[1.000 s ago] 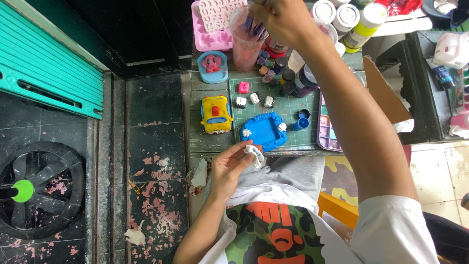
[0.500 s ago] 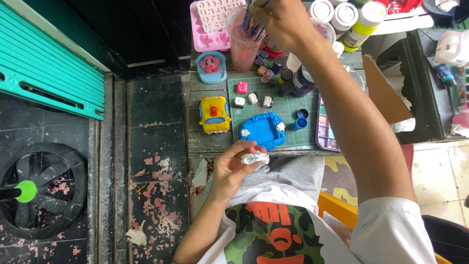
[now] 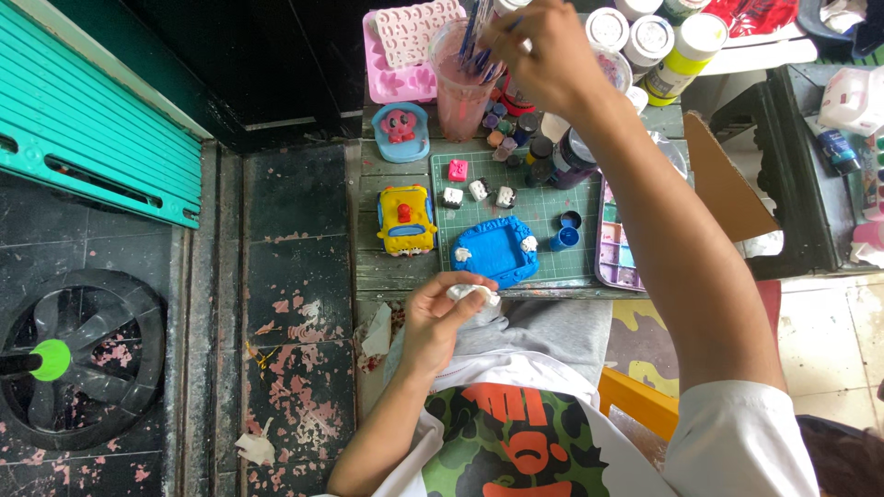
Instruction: The person paints a blue figurine with white paint using a small brush, then paints a small white figurine, opens a jar of yellow paint, dips the brush, and continues painting the blue figurine.
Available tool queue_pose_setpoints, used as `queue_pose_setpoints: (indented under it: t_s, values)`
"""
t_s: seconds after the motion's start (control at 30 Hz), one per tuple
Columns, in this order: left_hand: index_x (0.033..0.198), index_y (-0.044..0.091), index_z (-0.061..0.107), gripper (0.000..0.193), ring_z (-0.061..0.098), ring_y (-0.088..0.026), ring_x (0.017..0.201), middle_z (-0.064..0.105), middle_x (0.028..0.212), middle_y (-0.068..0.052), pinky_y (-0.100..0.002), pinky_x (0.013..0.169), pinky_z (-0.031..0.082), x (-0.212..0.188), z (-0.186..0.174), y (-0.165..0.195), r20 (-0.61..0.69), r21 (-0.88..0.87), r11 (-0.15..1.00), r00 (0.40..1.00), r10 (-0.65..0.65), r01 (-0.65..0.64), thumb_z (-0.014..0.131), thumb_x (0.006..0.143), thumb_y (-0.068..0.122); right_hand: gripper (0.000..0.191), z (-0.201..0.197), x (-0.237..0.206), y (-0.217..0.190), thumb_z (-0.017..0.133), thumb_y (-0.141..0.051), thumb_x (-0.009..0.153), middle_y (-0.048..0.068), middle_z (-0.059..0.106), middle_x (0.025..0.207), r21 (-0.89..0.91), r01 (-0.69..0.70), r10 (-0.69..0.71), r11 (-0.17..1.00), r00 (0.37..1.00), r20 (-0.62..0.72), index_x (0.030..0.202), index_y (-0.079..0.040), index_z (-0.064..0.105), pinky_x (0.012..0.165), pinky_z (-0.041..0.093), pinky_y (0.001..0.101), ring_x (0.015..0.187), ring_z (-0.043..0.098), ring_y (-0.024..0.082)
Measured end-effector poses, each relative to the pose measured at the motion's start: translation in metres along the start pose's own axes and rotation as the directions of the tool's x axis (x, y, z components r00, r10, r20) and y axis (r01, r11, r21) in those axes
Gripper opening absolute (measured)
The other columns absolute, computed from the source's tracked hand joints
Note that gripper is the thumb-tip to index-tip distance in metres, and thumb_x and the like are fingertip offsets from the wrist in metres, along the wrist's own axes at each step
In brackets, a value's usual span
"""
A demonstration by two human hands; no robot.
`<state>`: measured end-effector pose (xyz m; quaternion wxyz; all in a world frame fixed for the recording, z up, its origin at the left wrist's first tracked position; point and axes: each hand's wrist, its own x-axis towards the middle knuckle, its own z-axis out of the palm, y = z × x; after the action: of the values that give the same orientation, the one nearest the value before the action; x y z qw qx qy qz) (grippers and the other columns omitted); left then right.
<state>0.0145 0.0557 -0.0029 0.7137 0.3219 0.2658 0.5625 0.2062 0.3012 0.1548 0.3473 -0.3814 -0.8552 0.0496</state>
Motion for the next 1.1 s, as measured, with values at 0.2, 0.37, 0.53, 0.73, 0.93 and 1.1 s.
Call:
queue_pose_setpoints:
  t_s: [0.2, 0.37, 0.53, 0.73, 0.93, 1.1]
  values:
    - [0.112, 0.002, 0.071, 0.019, 0.072, -0.019, 0.105, 0.076, 0.11, -0.017, -0.033, 0.095, 0.057, 0.002, 0.009, 0.001, 0.004, 0.012, 0.999, 0.999, -0.038, 0.038, 0.074, 0.093, 0.001, 0.017, 0.013, 0.007, -0.004, 0.076, -0.022, 0.101, 0.018, 0.07, 0.101, -0.093, -0.114, 0.111, 0.989, 0.993, -0.031, 0.1, -0.007, 0.082, 0.094, 0.045, 0.0484, 0.105, 0.058, 0.038]
    - [0.111, 0.001, 0.071, 0.019, 0.072, -0.018, 0.103, 0.076, 0.11, -0.017, -0.033, 0.094, 0.057, 0.001, 0.009, 0.005, 0.008, -0.007, 0.999, 0.999, -0.053, 0.053, 0.076, 0.092, 0.002, 0.019, 0.017, 0.013, -0.008, 0.073, -0.024, 0.099, 0.018, 0.069, 0.104, -0.118, -0.066, 0.068, 0.991, 0.998, 0.012, 0.104, -0.008, 0.082, 0.103, 0.039, 0.048, 0.115, 0.052, 0.039]
    - [0.109, 0.0, 0.072, 0.018, 0.072, -0.018, 0.099, 0.076, 0.109, -0.017, -0.032, 0.091, 0.058, 0.001, 0.01, 0.005, 0.014, -0.002, 0.997, 0.997, -0.077, 0.077, 0.077, 0.091, 0.003, 0.022, 0.02, 0.021, -0.012, 0.067, -0.025, 0.102, 0.019, 0.068, 0.104, -0.138, -0.03, 0.04, 0.99, 0.997, 0.065, 0.103, -0.009, 0.081, 0.106, 0.034, 0.0495, 0.117, 0.05, 0.039]
    - [0.109, 0.0, 0.073, 0.019, 0.071, -0.016, 0.096, 0.077, 0.109, -0.018, -0.029, 0.083, 0.056, 0.001, 0.007, 0.003, 0.004, 0.006, 0.995, 0.995, -0.099, 0.099, 0.078, 0.091, 0.003, 0.023, 0.026, 0.024, -0.011, 0.066, -0.024, 0.102, 0.021, 0.066, 0.101, -0.133, -0.044, 0.051, 0.99, 0.998, 0.048, 0.096, -0.006, 0.08, 0.102, 0.035, 0.0496, 0.114, 0.049, 0.041]
    - [0.111, -0.001, 0.072, 0.022, 0.071, -0.016, 0.097, 0.076, 0.113, -0.018, -0.029, 0.08, 0.058, 0.002, 0.001, 0.002, -0.023, -0.018, 0.994, 0.994, -0.104, 0.104, 0.077, 0.089, 0.0, 0.02, 0.018, 0.016, -0.008, 0.066, -0.019, 0.103, 0.016, 0.071, 0.095, -0.111, -0.039, 0.042, 0.993, 0.999, 0.026, 0.099, -0.004, 0.079, 0.099, 0.04, 0.0501, 0.103, 0.06, 0.038]
    - [0.126, -0.005, 0.067, 0.04, 0.07, -0.019, 0.105, 0.071, 0.126, -0.019, -0.033, 0.092, 0.058, 0.005, -0.004, 0.008, -0.028, -0.042, 0.997, 0.998, -0.06, 0.059, 0.076, 0.087, -0.006, 0.017, -0.006, -0.011, -0.013, 0.061, -0.006, 0.102, 0.018, 0.072, 0.107, -0.01, 0.098, -0.098, 0.995, 0.968, -0.23, 0.11, 0.001, 0.073, 0.096, 0.044, 0.0465, 0.106, 0.063, 0.038]
